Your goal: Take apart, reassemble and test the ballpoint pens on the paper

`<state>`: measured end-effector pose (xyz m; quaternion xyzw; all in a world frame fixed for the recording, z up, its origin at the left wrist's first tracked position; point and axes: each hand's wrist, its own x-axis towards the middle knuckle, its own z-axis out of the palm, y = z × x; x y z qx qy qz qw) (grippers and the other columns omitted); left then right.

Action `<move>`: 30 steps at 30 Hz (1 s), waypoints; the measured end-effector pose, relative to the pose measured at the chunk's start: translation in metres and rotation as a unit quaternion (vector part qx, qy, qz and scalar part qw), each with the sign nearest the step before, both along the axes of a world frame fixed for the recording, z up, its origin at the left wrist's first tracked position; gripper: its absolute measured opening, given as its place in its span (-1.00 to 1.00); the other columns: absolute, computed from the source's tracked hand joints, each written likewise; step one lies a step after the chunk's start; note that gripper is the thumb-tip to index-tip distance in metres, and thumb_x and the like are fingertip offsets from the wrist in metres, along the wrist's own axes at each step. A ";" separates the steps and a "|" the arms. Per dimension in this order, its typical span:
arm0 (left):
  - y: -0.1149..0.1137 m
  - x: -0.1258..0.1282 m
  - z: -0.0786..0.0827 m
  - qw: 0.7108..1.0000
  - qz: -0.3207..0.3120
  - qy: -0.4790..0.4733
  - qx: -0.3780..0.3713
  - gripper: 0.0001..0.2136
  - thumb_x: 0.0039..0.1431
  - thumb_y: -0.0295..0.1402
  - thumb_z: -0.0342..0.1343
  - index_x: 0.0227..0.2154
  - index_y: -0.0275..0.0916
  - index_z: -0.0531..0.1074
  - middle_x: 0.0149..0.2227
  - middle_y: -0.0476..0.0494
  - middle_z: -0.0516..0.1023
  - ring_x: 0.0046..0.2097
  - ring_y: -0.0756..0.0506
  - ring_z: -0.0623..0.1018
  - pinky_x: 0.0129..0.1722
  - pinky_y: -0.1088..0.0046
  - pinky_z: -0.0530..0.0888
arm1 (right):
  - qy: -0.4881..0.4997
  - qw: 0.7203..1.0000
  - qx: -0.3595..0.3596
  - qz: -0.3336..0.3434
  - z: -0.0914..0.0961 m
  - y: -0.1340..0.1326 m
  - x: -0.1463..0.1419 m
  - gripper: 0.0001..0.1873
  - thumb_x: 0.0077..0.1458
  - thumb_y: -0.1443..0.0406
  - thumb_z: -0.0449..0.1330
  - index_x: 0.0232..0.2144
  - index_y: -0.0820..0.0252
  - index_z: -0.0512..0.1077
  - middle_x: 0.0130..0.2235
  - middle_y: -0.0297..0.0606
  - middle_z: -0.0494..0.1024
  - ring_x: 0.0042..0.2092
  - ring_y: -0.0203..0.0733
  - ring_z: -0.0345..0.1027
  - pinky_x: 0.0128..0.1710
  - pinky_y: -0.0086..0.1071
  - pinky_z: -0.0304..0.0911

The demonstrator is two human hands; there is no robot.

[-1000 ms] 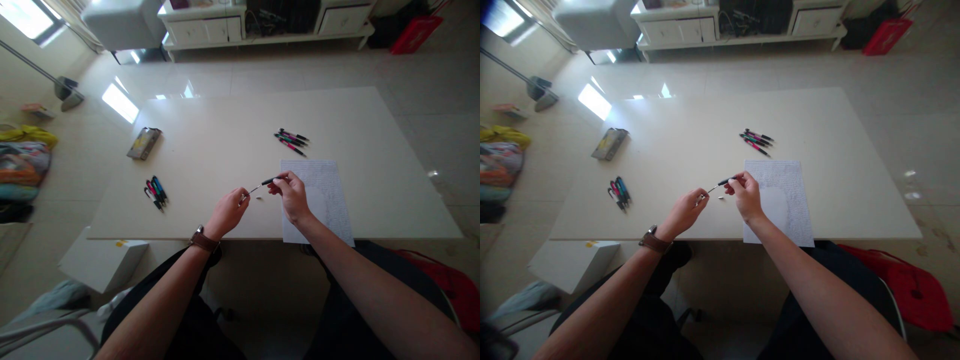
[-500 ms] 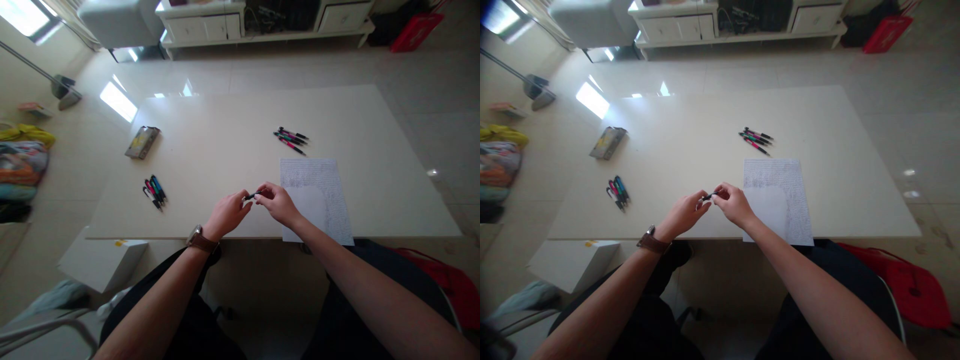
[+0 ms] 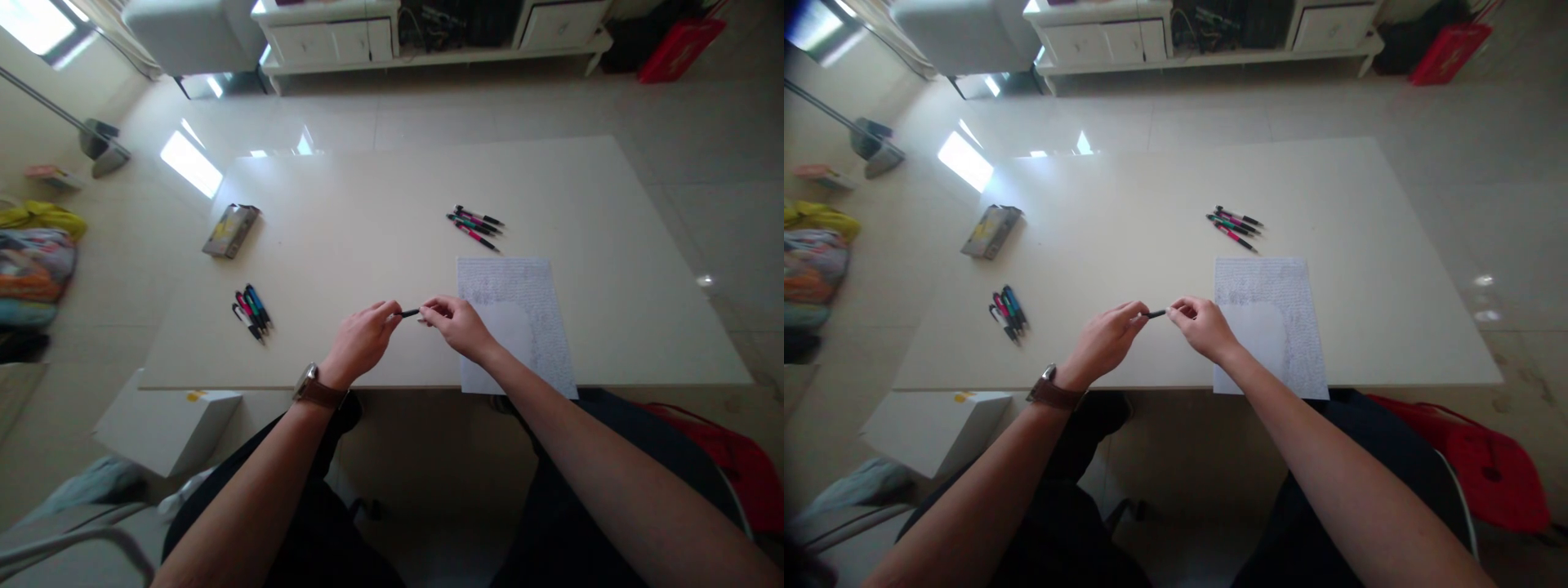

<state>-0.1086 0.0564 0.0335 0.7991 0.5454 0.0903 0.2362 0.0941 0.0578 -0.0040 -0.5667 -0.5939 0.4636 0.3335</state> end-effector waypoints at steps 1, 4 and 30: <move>0.001 -0.001 0.001 1.000 0.011 0.005 0.005 -0.75 0.42 -0.19 -0.13 -0.16 -0.08 0.45 -0.16 -0.09 0.58 -0.25 -0.09 0.50 -0.34 0.41 0.22 | -0.039 0.999 0.017 -0.003 -0.002 0.000 0.001 -0.86 0.18 0.29 0.18 -0.33 0.16 0.54 -0.36 -0.24 0.59 -0.30 -0.17 0.43 -0.27 -0.31 0.28; 0.002 -0.004 0.001 0.999 0.034 0.014 0.010 -0.69 0.43 -0.20 -0.17 -0.25 -0.11 0.47 -0.20 -0.09 0.58 -0.27 -0.09 0.48 -0.35 0.40 0.20 | -0.179 0.980 0.075 0.037 -0.013 -0.003 0.002 -0.82 0.11 0.47 0.15 -0.32 0.17 0.53 -0.26 -0.17 0.57 -0.18 -0.11 0.41 -0.11 -0.25 0.28; -0.001 0.001 0.002 0.997 0.015 -0.071 -0.038 -0.67 0.42 -0.10 -0.19 -0.22 -0.11 0.43 -0.24 -0.06 0.52 -0.28 -0.05 0.45 -0.33 0.43 0.24 | -0.129 0.988 0.083 0.029 -0.026 -0.005 -0.012 -0.76 0.11 0.52 0.07 -0.29 0.20 0.49 -0.25 -0.19 0.51 -0.20 -0.18 0.38 -0.12 -0.32 0.27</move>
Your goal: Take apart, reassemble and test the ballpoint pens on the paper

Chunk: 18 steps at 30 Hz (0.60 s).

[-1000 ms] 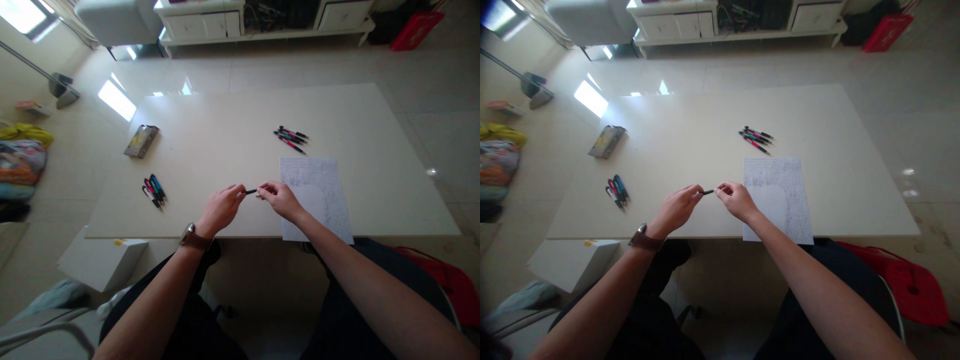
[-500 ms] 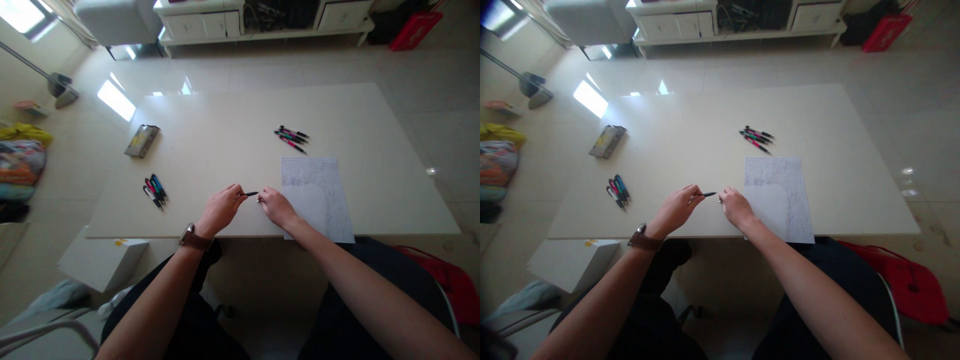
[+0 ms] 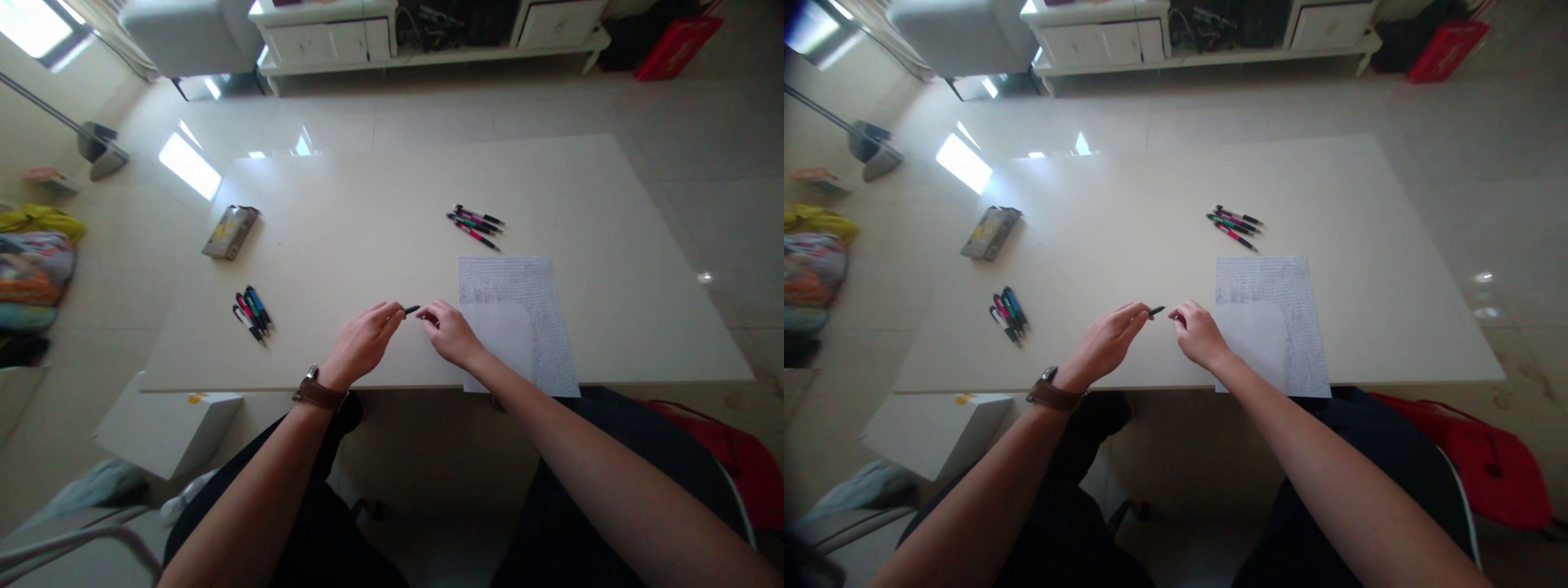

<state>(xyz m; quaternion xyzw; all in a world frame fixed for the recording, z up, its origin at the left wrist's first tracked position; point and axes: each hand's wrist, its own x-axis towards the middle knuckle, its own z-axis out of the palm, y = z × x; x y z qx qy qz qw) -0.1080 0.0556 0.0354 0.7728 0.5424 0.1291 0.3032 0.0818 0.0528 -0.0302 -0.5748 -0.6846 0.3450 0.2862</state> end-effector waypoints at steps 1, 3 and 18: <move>0.000 0.000 0.000 1.000 -0.001 -0.006 -0.001 -0.66 0.42 -0.10 -0.19 -0.26 -0.13 0.43 -0.27 -0.05 0.51 -0.29 -0.05 0.43 -0.33 0.44 0.23 | 0.003 1.000 0.001 0.000 0.001 0.000 0.000 -0.77 0.10 0.52 0.08 -0.32 0.20 0.49 -0.27 -0.20 0.51 -0.21 -0.18 0.38 -0.14 -0.32 0.27; 0.001 0.001 -0.001 1.000 0.002 -0.015 -0.004 -0.68 0.39 -0.10 -0.14 -0.32 -0.15 0.41 -0.36 -0.01 0.46 -0.35 -0.03 0.38 -0.36 0.44 0.21 | 0.012 1.000 0.003 -0.003 0.004 -0.001 0.000 -0.80 0.08 0.51 0.09 -0.35 0.19 0.47 -0.30 -0.23 0.50 -0.25 -0.20 0.37 -0.18 -0.33 0.26; 0.002 0.005 -0.004 0.998 0.042 -0.030 -0.047 -0.54 0.39 -0.04 -0.21 -0.40 -0.17 0.47 -0.47 -0.01 0.41 -0.38 -0.04 0.38 -0.36 0.43 0.22 | 0.184 0.977 -0.049 -0.098 0.013 0.002 0.009 -0.80 0.07 0.16 0.29 -0.45 0.15 0.43 -0.46 -0.32 0.50 -0.40 -0.23 0.37 -0.37 -0.33 0.27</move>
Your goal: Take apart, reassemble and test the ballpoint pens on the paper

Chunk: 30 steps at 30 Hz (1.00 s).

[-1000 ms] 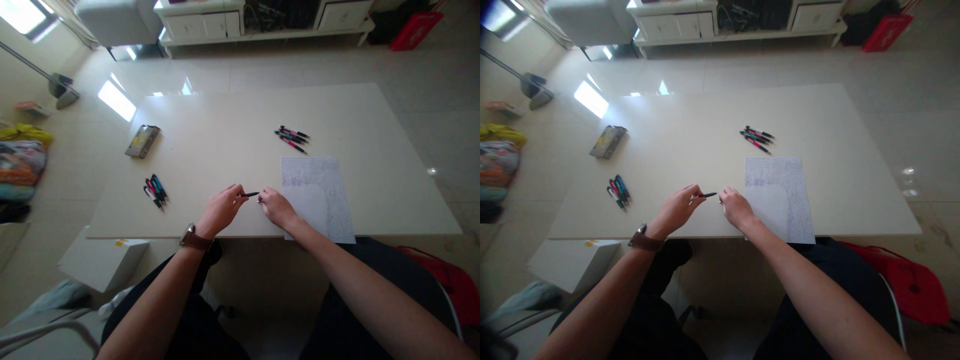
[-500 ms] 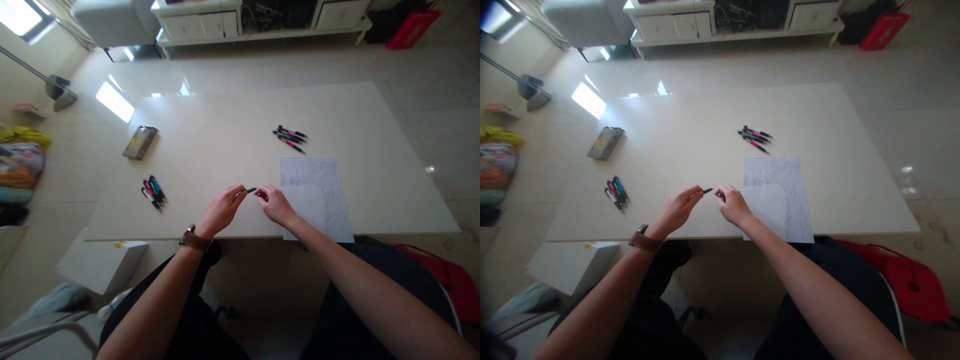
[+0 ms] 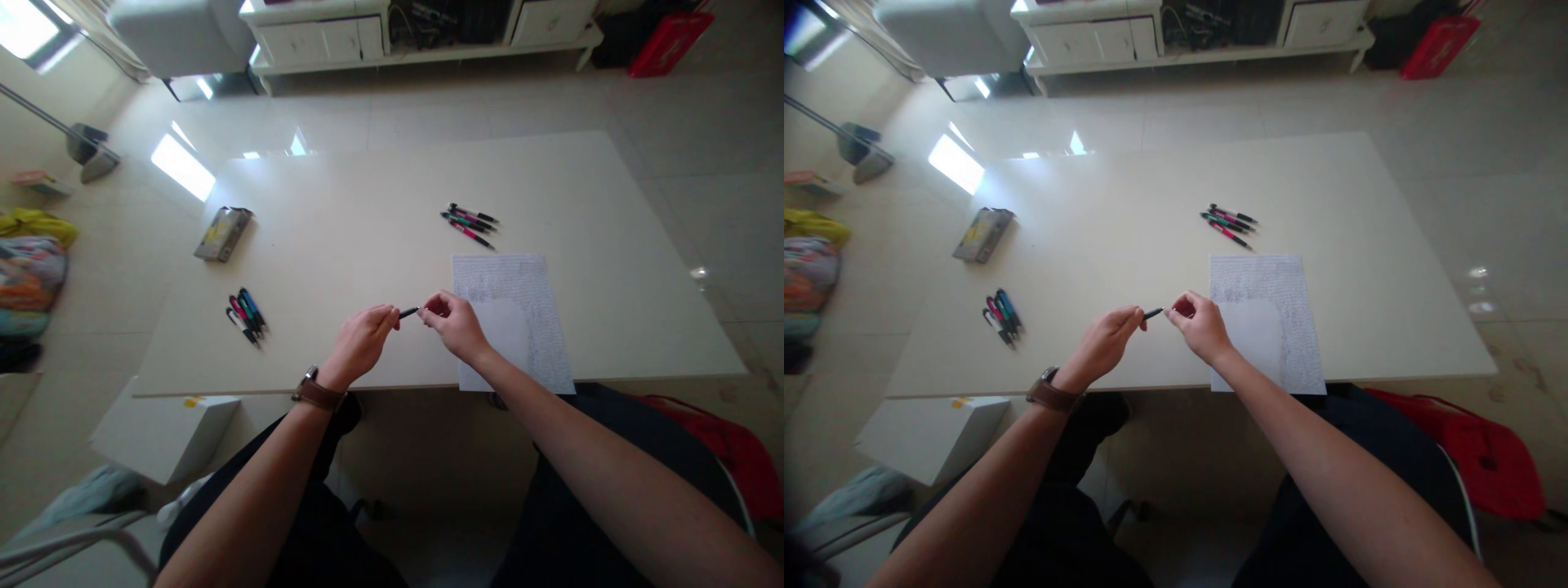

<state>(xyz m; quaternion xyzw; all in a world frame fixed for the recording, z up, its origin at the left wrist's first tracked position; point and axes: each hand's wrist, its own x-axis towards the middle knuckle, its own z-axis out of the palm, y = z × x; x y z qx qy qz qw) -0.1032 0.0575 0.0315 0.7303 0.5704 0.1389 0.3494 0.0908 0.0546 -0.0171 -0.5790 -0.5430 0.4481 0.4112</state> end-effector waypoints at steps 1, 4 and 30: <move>0.000 0.000 0.000 1.000 0.001 -0.003 -0.007 -0.56 0.39 -0.03 -0.21 -0.35 -0.16 0.48 -0.48 0.00 0.40 -0.39 -0.04 0.37 -0.37 0.43 0.21 | 0.010 1.000 -0.001 -0.005 0.000 0.001 0.000 -0.75 0.08 0.13 0.30 -0.47 0.15 0.42 -0.47 -0.33 0.48 -0.42 -0.24 0.35 -0.39 -0.33 0.26; 0.001 0.001 0.001 1.000 -0.003 -0.019 -0.016 -0.68 0.36 -0.05 -0.12 -0.18 -0.12 0.43 -0.48 0.06 0.38 -0.43 -0.02 0.33 -0.40 0.45 0.20 | 0.039 0.999 -0.004 -0.025 0.000 0.003 0.002 -0.66 0.07 0.05 0.31 -0.50 0.15 0.37 -0.51 -0.37 0.42 -0.46 -0.27 0.30 -0.43 -0.34 0.25; 0.000 -0.003 -0.001 0.997 -0.043 0.055 0.018 -0.63 0.41 -0.09 -0.21 -0.30 -0.14 0.43 -0.45 -0.01 0.45 -0.42 -0.03 0.35 -0.41 0.41 0.10 | 0.108 0.993 0.009 0.049 0.006 0.000 0.001 -0.84 0.04 0.24 0.32 -0.30 0.17 0.56 -0.34 -0.23 0.61 -0.29 -0.17 0.50 -0.21 -0.25 0.43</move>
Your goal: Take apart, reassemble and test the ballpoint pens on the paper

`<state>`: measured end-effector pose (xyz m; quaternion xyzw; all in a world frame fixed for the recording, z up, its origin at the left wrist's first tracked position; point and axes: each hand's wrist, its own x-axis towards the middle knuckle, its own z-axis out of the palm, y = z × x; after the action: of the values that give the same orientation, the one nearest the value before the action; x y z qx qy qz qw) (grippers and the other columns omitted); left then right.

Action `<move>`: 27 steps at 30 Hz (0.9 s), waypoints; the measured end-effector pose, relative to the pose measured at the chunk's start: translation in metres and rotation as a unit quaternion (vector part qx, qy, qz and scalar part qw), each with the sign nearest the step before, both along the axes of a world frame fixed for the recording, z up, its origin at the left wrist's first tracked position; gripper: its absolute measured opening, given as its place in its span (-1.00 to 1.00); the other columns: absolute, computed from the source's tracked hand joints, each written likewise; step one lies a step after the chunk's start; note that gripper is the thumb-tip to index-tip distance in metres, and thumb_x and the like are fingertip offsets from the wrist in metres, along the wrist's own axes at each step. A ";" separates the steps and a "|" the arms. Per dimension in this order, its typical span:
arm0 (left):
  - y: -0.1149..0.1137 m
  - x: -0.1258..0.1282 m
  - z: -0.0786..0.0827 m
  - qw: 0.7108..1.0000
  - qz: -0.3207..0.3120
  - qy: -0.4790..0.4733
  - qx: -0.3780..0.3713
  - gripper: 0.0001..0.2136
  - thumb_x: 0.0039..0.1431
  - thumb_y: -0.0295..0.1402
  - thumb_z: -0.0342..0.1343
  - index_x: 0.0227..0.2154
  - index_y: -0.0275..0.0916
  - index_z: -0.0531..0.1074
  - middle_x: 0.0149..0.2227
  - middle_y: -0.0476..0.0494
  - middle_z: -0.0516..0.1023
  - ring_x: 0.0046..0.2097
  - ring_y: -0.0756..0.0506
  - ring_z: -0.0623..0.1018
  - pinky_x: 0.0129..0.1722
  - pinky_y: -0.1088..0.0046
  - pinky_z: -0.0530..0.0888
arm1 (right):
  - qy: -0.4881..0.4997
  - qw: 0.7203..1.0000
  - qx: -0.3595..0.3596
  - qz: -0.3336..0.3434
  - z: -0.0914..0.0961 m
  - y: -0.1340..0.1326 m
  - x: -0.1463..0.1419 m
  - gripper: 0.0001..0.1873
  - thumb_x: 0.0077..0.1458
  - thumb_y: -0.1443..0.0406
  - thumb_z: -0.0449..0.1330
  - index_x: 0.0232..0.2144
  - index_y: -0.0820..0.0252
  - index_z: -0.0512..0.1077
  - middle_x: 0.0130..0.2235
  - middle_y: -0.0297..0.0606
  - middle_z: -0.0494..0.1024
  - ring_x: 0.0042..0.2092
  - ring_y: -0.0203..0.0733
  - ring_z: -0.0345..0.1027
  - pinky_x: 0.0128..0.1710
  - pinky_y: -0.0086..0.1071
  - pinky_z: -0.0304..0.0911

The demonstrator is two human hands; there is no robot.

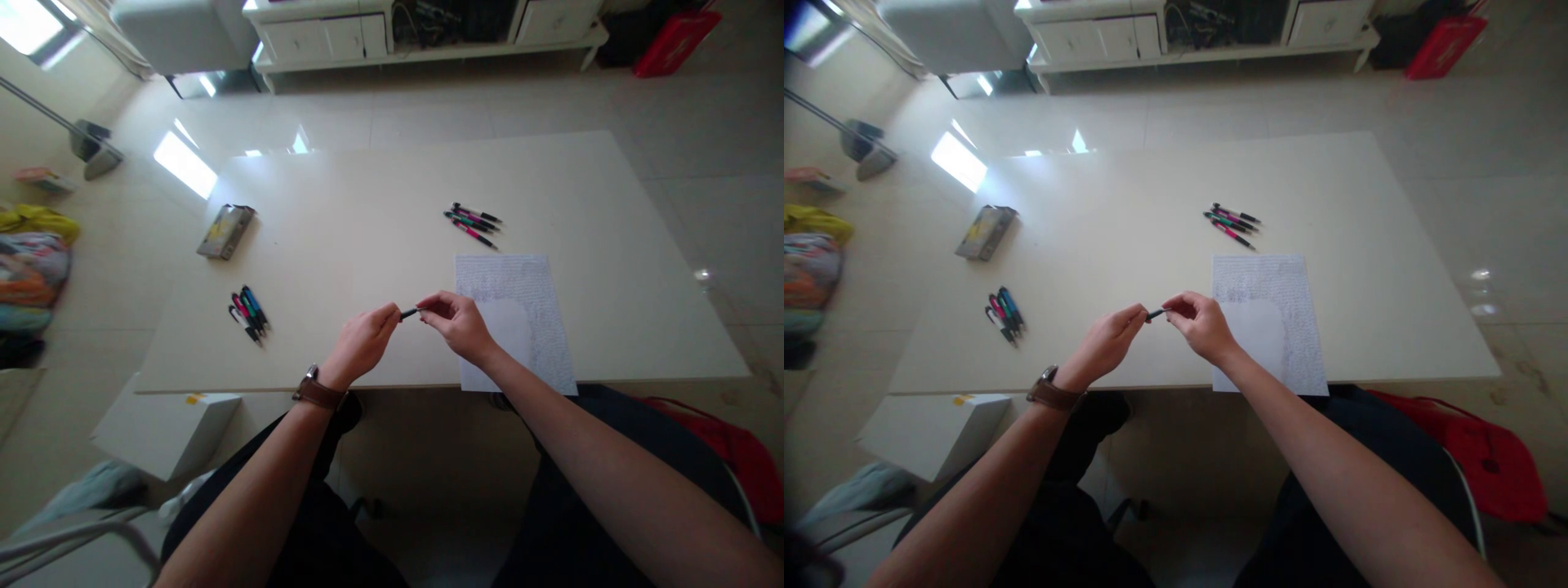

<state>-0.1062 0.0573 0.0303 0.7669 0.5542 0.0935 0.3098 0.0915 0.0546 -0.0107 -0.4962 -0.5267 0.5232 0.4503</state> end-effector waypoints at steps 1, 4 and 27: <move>0.000 -0.001 0.001 1.000 -0.005 0.004 0.003 -0.63 0.41 -0.10 -0.21 -0.31 -0.14 0.43 -0.45 -0.01 0.44 -0.42 -0.03 0.34 -0.41 0.41 0.09 | -0.003 1.000 0.001 0.005 0.000 0.000 0.000 -0.84 0.04 0.24 0.32 -0.29 0.18 0.56 -0.34 -0.22 0.61 -0.29 -0.17 0.50 -0.21 -0.25 0.43; 0.001 -0.002 0.002 1.000 -0.016 0.012 0.010 -0.64 0.41 -0.12 -0.20 -0.32 -0.14 0.44 -0.45 -0.01 0.46 -0.43 -0.03 0.35 -0.41 0.41 0.09 | -0.007 1.000 -0.011 0.020 0.001 0.001 0.001 -0.82 0.05 0.23 0.31 -0.28 0.19 0.57 -0.34 -0.21 0.62 -0.30 -0.17 0.51 -0.22 -0.26 0.42; -0.002 -0.004 -0.005 0.999 -0.041 0.004 0.026 -0.95 0.30 -0.32 0.00 -0.24 -0.16 0.27 -0.40 -0.04 0.48 -0.38 -0.08 0.44 -0.40 0.41 0.24 | -0.195 0.979 -0.040 0.048 0.010 -0.004 0.004 -0.36 0.30 -0.07 -0.05 -0.69 0.17 0.30 -0.69 -0.37 0.23 -0.57 -0.30 0.16 -0.45 -0.34 0.07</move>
<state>-0.1100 0.0548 0.0249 0.7969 0.5213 0.0916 0.2912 0.0959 0.0510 -0.0010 -0.5806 -0.6060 0.4583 0.2928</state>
